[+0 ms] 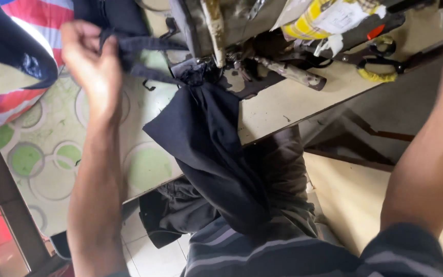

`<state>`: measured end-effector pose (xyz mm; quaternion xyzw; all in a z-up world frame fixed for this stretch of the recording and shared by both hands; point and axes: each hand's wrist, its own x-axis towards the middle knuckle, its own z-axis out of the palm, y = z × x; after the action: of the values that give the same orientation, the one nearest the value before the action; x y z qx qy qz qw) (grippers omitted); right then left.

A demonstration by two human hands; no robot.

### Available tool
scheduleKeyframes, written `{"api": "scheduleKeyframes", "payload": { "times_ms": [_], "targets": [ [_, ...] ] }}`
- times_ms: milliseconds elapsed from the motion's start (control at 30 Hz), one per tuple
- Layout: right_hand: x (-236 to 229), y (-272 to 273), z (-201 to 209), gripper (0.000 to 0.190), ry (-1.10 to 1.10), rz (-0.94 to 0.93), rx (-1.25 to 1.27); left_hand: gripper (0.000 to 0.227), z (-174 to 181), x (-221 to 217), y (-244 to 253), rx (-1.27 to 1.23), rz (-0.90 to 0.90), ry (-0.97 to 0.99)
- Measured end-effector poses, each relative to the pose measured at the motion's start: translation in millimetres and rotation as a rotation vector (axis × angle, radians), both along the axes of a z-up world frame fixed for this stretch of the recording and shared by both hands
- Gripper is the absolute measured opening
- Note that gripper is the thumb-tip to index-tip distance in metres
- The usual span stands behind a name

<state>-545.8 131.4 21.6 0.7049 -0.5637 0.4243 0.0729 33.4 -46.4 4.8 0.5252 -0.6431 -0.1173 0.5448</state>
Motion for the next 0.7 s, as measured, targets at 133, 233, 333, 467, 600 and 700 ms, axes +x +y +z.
{"api": "scheduleKeyframes", "payload": {
  "times_ms": [133,233,333,467,600,700],
  "targets": [
    [78,-23,9,0.011,0.21,0.075,0.026,0.025,10,12,42,0.308,-0.086,0.34],
    [92,-38,-6,0.025,0.565,0.095,0.124,0.023,27,-5,86,0.34,-0.103,0.438],
    [89,-58,-21,0.034,0.575,0.137,0.196,0.024,31,-20,115,0.394,-0.142,0.659],
    [90,-53,-20,0.021,0.745,0.096,0.174,0.032,15,-28,136,0.408,-0.272,0.953],
    [107,-31,-2,0.006,0.963,-0.034,-0.069,0.03,18,-29,146,0.425,-0.248,1.005],
    [131,-14,6,0.012,0.829,-0.03,-0.043,0.029,11,-29,146,0.433,-0.247,1.083]
  ]
}}
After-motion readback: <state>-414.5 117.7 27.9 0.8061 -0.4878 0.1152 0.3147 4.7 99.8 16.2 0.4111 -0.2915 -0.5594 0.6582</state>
